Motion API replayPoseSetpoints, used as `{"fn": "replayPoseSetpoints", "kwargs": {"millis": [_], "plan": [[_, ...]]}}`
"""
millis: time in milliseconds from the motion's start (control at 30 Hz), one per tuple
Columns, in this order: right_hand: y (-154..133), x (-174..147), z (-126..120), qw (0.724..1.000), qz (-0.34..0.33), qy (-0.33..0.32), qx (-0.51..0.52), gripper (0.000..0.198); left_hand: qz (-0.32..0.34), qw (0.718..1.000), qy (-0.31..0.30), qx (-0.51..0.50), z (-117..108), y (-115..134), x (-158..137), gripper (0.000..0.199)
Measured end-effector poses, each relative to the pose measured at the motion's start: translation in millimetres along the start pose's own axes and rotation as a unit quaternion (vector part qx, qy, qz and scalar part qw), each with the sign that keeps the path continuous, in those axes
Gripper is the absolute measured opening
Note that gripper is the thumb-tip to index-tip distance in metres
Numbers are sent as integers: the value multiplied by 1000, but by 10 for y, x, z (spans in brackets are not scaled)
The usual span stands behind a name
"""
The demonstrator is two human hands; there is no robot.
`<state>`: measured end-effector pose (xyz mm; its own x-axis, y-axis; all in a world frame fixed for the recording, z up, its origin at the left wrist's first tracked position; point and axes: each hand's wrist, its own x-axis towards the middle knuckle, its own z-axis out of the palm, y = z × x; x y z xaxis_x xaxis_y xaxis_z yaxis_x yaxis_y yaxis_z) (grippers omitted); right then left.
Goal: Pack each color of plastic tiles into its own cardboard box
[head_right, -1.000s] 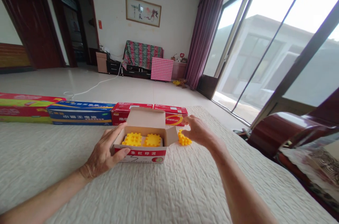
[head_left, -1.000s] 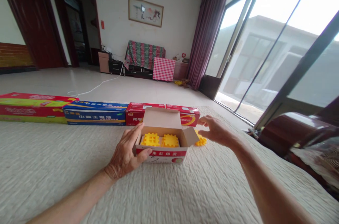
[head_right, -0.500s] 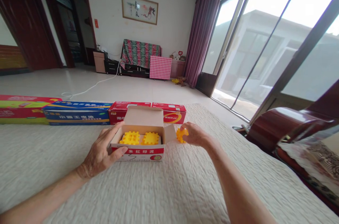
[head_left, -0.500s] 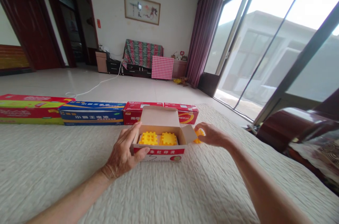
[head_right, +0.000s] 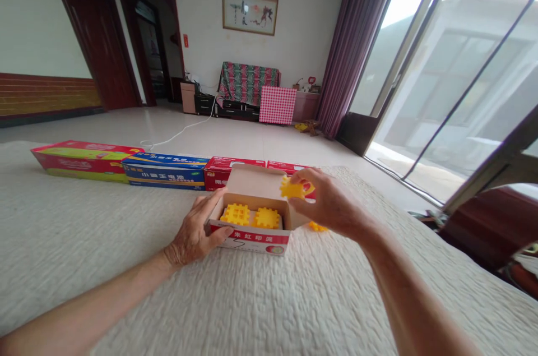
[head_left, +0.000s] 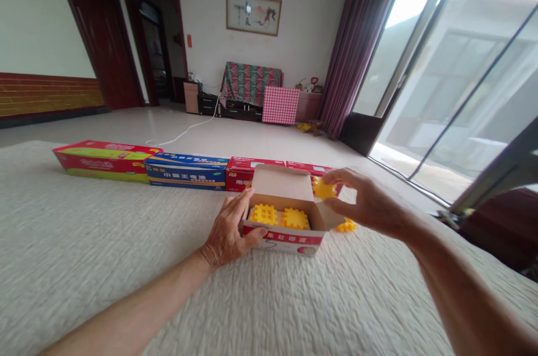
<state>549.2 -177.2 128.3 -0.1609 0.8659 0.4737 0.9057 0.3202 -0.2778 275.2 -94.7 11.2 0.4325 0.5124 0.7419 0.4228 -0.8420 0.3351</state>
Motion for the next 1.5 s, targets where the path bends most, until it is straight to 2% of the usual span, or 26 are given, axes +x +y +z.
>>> {"fn": "replayPoseSetpoints", "kwargs": {"millis": [100,167,233,333,433,500,633,700,767,833,933,1000,1067,1167,1500], "plan": [[-449,164,223,998,-31,-55,22,27,3,1000,-1,5,0,1,-1,71],[-609,252,409,993,-58,-96,24,26,12,1000,1,9,7,-6,-2,71],[-667,320,567,989,-80,-123,27,25,23,1000,7,7,16,-16,-2,70],[-671,387,704,987,-92,-129,27,25,28,1000,14,-1,27,-27,-1,69],[-681,409,707,988,-95,-122,26,27,24,1000,14,-3,26,-28,-2,69],[-679,396,635,991,-90,-92,22,27,19,1000,7,-2,18,-25,-4,69],[-474,293,348,998,-53,19,-3,17,4,1000,-6,-6,7,-16,-4,72],[-231,202,186,997,-20,68,-19,13,4,1000,-3,-5,10,-16,-2,73],[71,83,60,996,24,85,-26,13,12,1000,3,0,17,-20,0,72],[374,-50,-2,996,76,44,-22,16,22,1000,10,3,24,-26,1,72],[695,-219,31,987,141,-77,-34,30,22,1000,9,2,23,-30,0,71],[779,-280,95,976,150,-147,-55,41,15,1000,5,4,14,-24,-2,71],[786,-300,151,970,140,-183,-74,49,9,1000,2,7,4,-15,-3,72],[747,-292,190,969,126,-193,-90,52,4,1000,1,9,-1,-5,-2,71],[806,-297,275,969,121,-197,-88,36,13,1000,6,4,10,-25,-10,70]]}}
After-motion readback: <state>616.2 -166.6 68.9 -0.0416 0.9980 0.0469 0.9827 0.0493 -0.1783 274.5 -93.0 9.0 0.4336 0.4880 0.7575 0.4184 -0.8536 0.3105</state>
